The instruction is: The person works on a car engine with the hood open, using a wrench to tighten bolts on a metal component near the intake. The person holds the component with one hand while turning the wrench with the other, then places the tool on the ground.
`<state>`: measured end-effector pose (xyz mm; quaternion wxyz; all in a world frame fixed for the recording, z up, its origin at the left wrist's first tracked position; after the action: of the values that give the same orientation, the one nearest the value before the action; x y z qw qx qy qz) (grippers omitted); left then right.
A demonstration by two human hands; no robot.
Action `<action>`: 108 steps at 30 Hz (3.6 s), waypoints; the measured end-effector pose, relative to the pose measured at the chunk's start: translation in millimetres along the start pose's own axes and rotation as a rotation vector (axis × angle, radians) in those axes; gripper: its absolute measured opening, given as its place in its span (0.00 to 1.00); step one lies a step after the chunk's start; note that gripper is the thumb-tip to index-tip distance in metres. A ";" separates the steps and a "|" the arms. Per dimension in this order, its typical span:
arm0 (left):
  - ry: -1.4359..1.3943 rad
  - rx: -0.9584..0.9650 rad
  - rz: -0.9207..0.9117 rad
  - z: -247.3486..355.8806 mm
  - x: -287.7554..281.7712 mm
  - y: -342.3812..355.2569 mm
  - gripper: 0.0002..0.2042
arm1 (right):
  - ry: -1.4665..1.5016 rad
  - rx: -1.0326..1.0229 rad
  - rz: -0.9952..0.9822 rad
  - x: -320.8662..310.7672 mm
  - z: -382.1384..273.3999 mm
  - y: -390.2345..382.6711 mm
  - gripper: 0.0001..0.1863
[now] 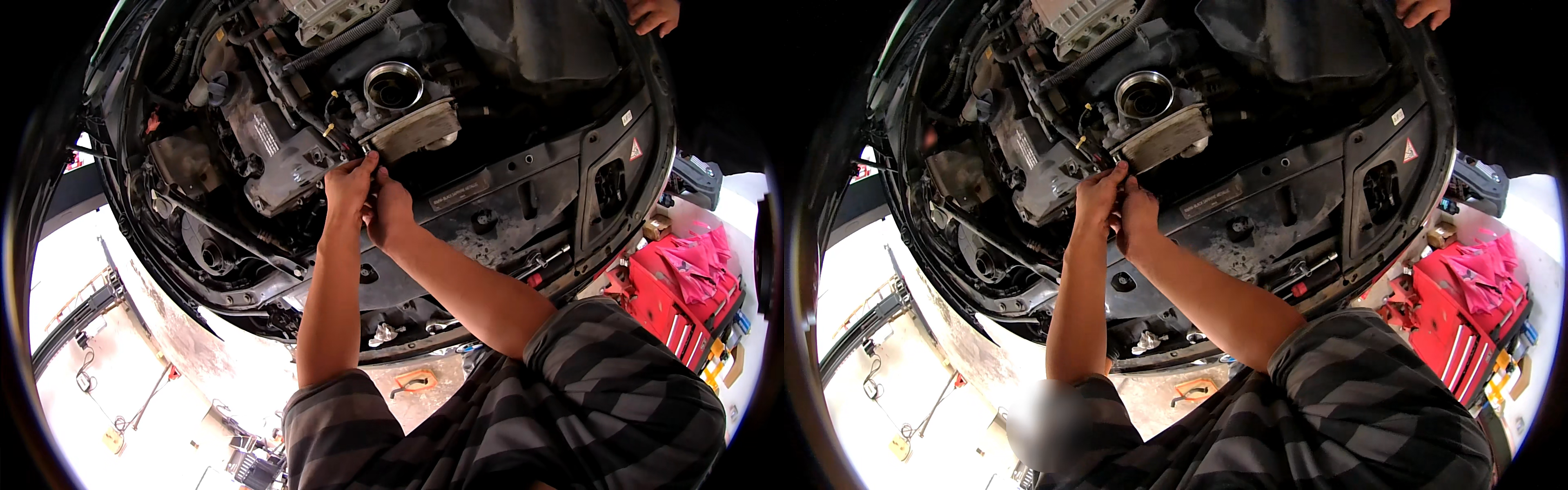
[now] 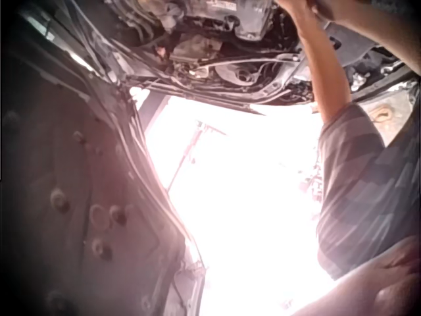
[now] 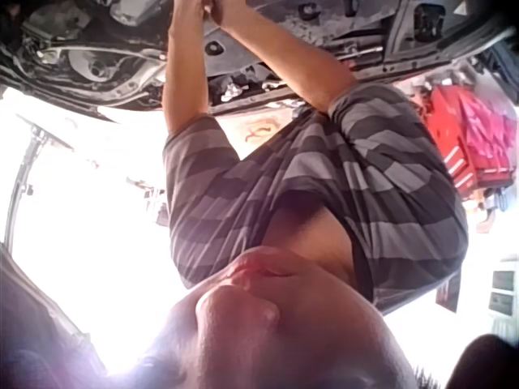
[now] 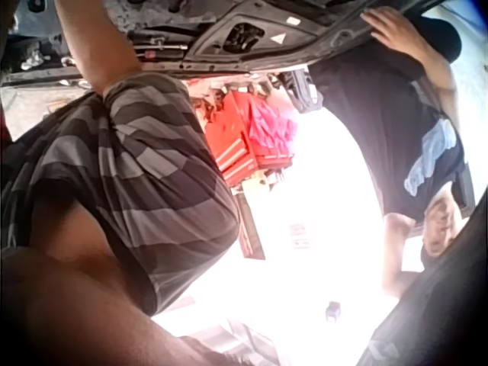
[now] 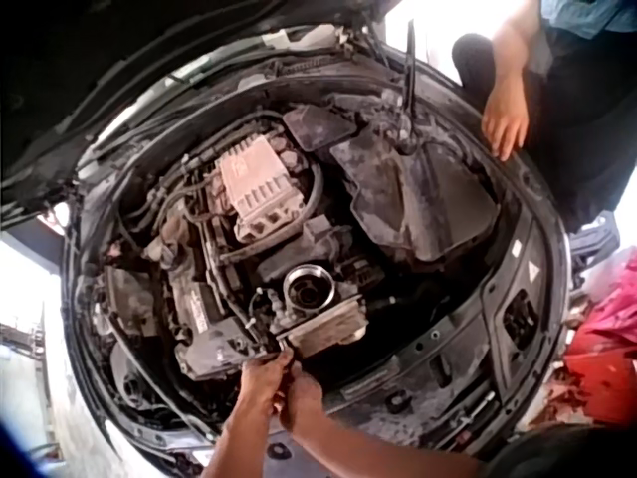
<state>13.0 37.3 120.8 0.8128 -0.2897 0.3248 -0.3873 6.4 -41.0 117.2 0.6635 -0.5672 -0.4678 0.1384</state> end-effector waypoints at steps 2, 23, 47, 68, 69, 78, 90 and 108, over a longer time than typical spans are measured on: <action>0.002 0.011 0.000 0.8 1.6 -0.8 0.17 | -0.093 -0.122 0.055 -7.7 -1.5 8.1 0.20; 0.079 -0.043 -0.031 3.6 2.1 -1.8 0.18 | 0.092 0.154 -0.071 -12.6 4.6 12.0 0.16; -0.057 0.433 -0.383 31.4 94.2 -64.3 0.14 | -0.967 -0.777 -0.171 -59.0 -146.9 -55.0 0.10; -0.970 -0.301 -0.340 -6.0 91.2 -12.0 0.25 | -1.985 -0.832 0.096 -24.2 -221.3 3.1 0.09; -0.971 -0.274 -0.330 -5.0 91.0 -12.1 0.25 | -1.990 -0.793 0.101 -23.6 -221.2 4.7 0.09; -0.940 -0.343 -0.179 7.8 85.3 -7.6 0.23 | -1.993 -0.662 0.096 -16.6 -222.8 10.7 0.08; -0.543 -0.053 -0.097 -19.2 89.4 -31.2 0.26 | -2.051 -0.545 -0.024 -30.4 -221.8 18.7 0.13; 0.799 0.939 0.546 -17.1 74.4 -68.6 0.07 | -1.204 0.379 -0.360 -39.8 -228.5 48.5 0.12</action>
<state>6.2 -63.8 137.1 0.7387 0.3523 0.4592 -0.3456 180.1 -196.4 74.5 0.3871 -0.1768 -0.8125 0.3985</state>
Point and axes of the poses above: each hand's wrist, its own y-axis towards the middle knuckle, its own x-axis out of the palm, z = x × y, the point moved 5 cm from there along y, towards the middle knuckle, and after that the axes turned 1 degree about y, right-handed, at the moved point
